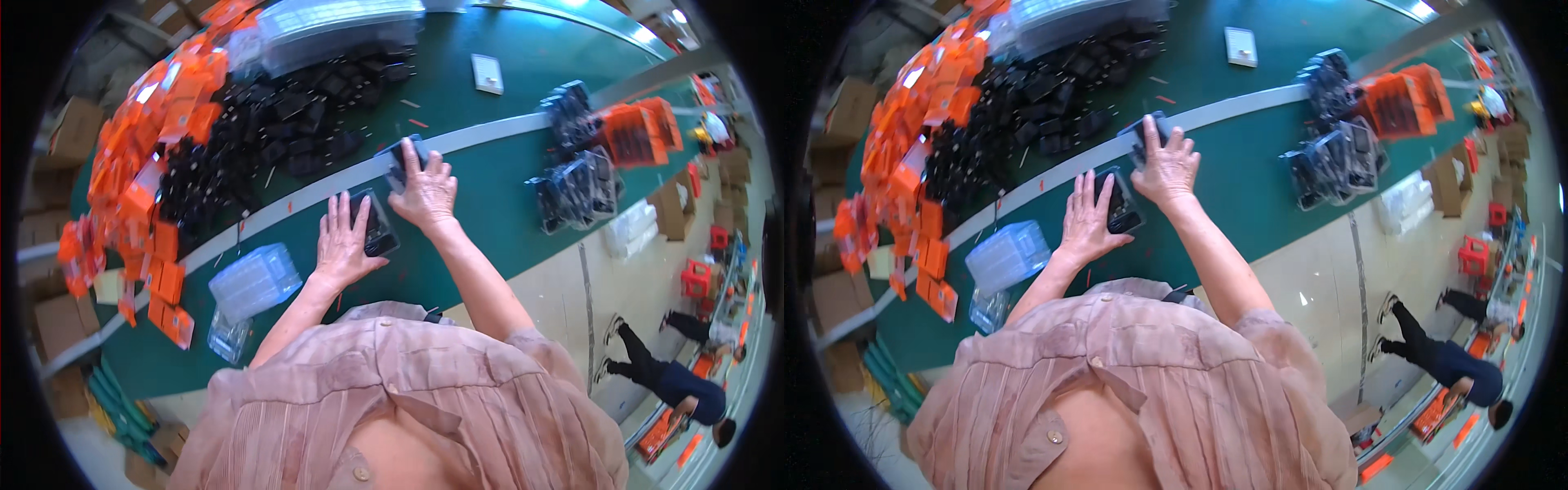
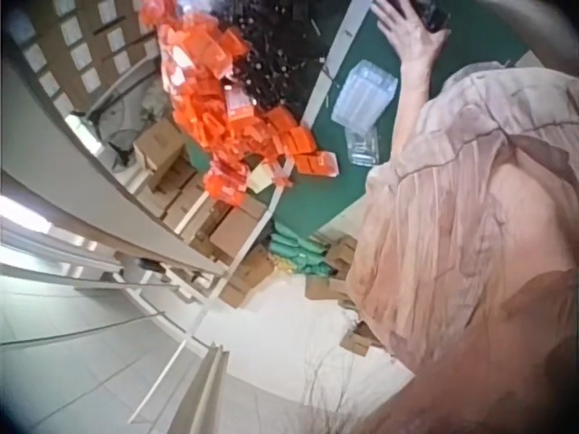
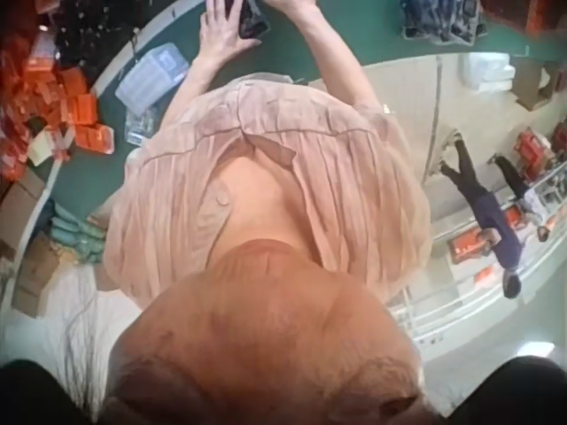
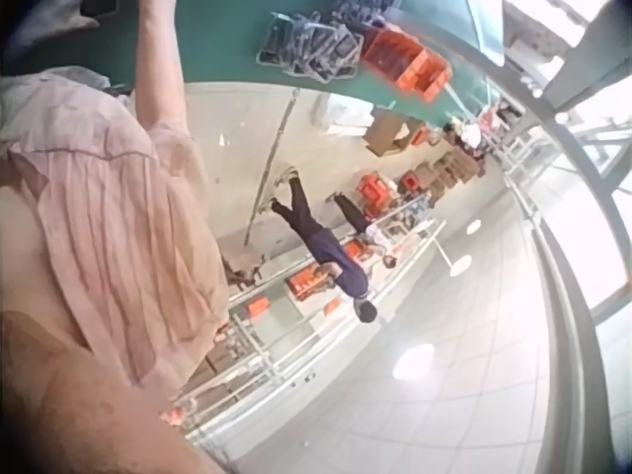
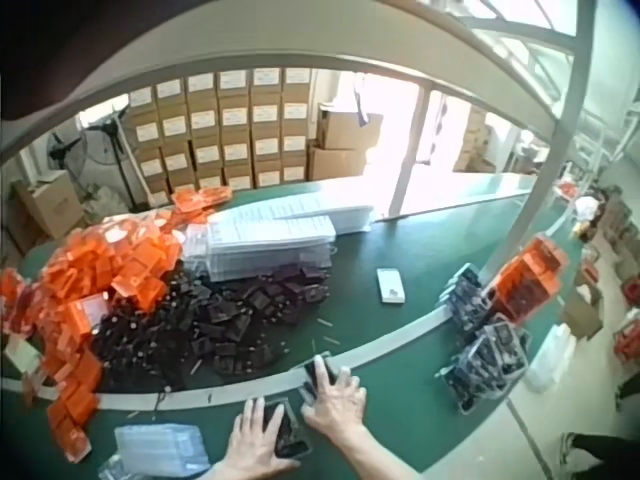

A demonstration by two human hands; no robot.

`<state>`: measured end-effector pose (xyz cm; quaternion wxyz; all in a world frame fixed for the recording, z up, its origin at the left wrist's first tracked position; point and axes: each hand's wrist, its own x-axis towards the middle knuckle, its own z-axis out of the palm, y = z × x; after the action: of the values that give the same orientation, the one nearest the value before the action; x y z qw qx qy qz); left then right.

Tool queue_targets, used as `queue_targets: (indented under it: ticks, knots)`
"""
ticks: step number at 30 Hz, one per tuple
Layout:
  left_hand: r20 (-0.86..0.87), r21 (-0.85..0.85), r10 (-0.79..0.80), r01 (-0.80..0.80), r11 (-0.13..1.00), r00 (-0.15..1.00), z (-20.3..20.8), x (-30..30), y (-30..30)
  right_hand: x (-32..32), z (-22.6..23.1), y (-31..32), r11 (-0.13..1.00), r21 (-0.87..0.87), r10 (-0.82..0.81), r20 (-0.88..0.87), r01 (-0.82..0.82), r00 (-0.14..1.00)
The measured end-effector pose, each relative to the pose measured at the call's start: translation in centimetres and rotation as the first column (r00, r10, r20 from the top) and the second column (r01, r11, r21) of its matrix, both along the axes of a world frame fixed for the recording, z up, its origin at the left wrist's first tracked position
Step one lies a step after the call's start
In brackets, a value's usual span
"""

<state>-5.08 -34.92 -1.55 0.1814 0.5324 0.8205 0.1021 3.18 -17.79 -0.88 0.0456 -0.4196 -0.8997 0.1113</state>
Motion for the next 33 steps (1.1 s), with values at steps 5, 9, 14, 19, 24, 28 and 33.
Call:
queue_targets:
  ticks: [5, 9, 14, 19, 24, 28, 33]
  knots:
    - [0.004, 0.054, -0.067, 0.067, 0.996, 0.998, -0.8, 0.6, 1.2, 0.6, 0.1, 3.5, 0.999, -0.038, -0.008, 0.022, 0.009, 1.0]
    - [0.002, 0.067, -0.132, 0.132, 0.989, 0.991, -1.2, 2.0, 5.5, 4.3, 0.7, 11.8, 0.999, 0.036, -0.03, 0.172, 0.024, 0.985]
    - [-0.023, 0.167, -0.205, 0.206, 0.964, 0.978, -1.7, 4.6, 13.6, 7.8, 1.9, 20.1, 0.992, 0.025, -0.124, 0.326, 0.123, 0.937]
    - [-0.033, 0.216, -0.236, 0.237, 0.947, 0.971, -1.8, 7.2, 21.2, 9.4, 1.7, 23.4, 0.995, 0.073, -0.097, 0.4, 0.073, 0.912]
    - [-0.063, 0.373, -0.137, 0.151, 0.915, 0.989, 0.5, 7.6, 25.6, 10.1, 3.6, 25.8, 0.997, -0.047, 0.076, 0.475, -0.061, 0.877]
    - [-0.111, 0.436, -0.156, 0.189, 0.88, 0.981, 2.8, 7.9, 28.1, 10.9, 6.9, 28.0, 0.966, -0.258, 0.152, 0.453, -0.034, 0.878]
    - [-0.138, 0.476, -0.268, 0.301, 0.827, 0.953, 4.7, 9.5, 32.7, 14.2, 12.5, 30.3, 0.976, -0.167, 0.161, 0.142, -0.136, 0.977]
